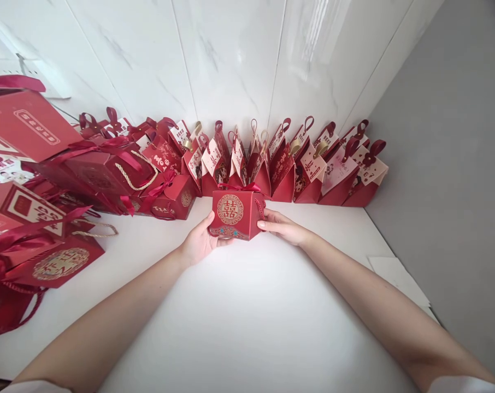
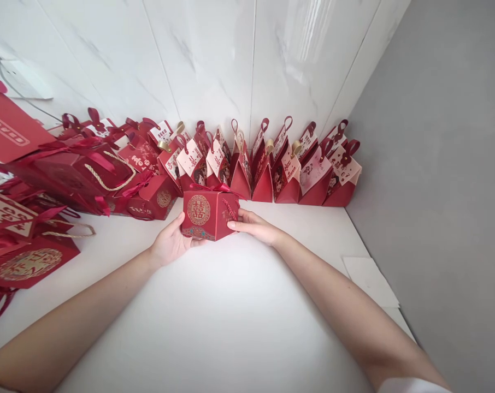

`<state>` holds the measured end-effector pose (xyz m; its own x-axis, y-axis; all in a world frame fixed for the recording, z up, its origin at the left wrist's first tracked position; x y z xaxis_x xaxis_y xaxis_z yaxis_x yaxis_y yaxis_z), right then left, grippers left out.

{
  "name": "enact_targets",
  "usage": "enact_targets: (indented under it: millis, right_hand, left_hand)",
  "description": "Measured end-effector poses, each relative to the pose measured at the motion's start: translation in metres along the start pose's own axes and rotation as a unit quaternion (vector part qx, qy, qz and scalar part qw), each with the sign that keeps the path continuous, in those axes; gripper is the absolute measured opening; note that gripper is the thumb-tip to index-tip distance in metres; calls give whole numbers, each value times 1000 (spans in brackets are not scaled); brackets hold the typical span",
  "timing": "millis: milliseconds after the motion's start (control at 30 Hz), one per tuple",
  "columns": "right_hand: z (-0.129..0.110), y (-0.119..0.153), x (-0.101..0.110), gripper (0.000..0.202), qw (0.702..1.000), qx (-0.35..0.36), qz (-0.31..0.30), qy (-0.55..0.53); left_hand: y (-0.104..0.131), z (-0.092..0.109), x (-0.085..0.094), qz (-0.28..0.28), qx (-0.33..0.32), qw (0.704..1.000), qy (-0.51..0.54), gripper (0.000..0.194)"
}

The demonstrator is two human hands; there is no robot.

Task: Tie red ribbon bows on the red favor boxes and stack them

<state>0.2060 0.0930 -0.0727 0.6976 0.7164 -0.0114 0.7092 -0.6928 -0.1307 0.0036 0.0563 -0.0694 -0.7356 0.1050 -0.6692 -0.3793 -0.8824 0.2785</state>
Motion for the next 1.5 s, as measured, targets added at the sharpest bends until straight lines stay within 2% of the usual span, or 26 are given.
enact_targets:
  millis: [133,333,433,533,600,800,933,1100,1267,1400,1500]
  right_hand:
    - [2,1,2,41,1000,-8,8,14]
    - [0,0,0,37,1000,-9,8,-28]
    - [1,0,0,42,999,-28,2,-40]
    - [3,1,1,57,998,-50,-11,-36]
    - [4,1,2,62,998,-53,-13,-33]
    - [3,1,1,63,998,-58,-11,-19]
    - [2,1,0,64,997,-70,-5,-16]
    - [4,0,2,59,997,-77,12,-20]
    - [1,0,0,56,998,-51,2,-25]
    - [-1,0,-1,62,999,-20,-7,-26]
    - [-2,0,-2,57,1000,-16,-21,-14]
  left_hand:
    - [1,1,-2,13,14,1000,13,49]
    - [0,2,0,-11,13,1000,22,48]
    - [-1,3,2,-61,29,998,6,50]
    - [-1,3,0,-144,36,988,-38,61]
    - [-1,2,-1,-173,34,983,-58,67]
    - [-1,-1,-3,-137,89,985,-62,76]
    - [1,1,-6,-129,82,986,-58,65]
    - [4,2,-9,-152,71,986,-23,74]
    - [5,1,-5,-125,105,987,2,61]
    - [2,3,-5,-109,140,983,38,76]
    - [2,3,-7,-115,159,980,29,85]
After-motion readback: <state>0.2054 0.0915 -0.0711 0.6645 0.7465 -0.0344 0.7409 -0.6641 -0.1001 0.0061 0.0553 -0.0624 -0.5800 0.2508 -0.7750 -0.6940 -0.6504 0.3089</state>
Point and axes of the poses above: each hand's wrist, its own y-axis away from the middle knuckle, its own x-axis out of the back of the hand, z = x × y, the point moved 4 cm from there along -y, towards the middle knuckle, and after that the axes turned 10 degrees about y, right-handed, at the moved point
